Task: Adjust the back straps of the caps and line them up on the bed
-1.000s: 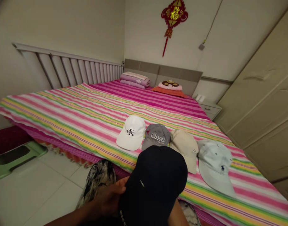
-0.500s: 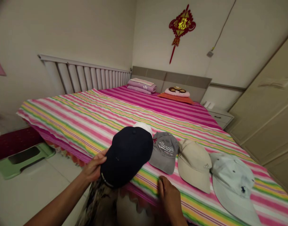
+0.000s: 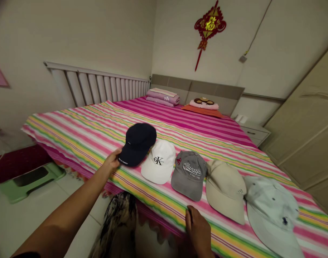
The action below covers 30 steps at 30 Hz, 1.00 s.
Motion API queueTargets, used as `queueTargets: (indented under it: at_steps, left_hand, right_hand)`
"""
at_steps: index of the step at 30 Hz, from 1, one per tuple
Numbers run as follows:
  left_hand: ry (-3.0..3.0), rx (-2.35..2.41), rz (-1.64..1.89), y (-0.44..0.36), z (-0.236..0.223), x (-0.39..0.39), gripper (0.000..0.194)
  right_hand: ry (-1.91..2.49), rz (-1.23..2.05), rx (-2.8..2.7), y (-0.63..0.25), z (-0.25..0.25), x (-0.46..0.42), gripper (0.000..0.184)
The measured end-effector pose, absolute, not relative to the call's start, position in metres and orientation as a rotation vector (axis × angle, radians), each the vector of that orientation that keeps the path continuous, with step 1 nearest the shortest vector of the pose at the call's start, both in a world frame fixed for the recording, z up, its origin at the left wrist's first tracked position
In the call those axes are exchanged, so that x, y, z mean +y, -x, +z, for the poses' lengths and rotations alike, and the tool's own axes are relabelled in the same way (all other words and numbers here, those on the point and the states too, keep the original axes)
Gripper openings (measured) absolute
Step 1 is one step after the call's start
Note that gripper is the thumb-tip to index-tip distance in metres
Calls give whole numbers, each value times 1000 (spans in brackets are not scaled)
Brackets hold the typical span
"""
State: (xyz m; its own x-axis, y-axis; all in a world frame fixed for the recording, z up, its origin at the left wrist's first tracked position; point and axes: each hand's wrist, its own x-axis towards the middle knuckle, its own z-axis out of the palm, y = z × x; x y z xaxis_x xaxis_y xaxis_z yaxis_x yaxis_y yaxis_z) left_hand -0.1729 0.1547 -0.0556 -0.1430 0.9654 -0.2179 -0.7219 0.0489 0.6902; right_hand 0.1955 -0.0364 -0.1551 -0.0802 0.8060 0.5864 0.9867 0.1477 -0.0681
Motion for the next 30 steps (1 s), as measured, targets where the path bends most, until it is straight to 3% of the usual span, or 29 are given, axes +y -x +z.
queueTargets:
  at_steps: [6,22,26,30]
  left_hand:
    - [-228,1040,1666,171,-92,162,16]
    - [-479,1349,1608,174,-89,155,5]
    - [-646,1470,1612,183,-84,154,9]
    - [-766,1545,1703,183,-79,147,30]
  right_hand:
    - [1682,-511,-1944,-197,-158,-36,39]
    - [1776,-399,-1886,-194,-158,-37,39]
    - [1815,-87,-1757,-189,-143,-40,34]
    - [1613,742,-1291,-167,-119,-36,21]
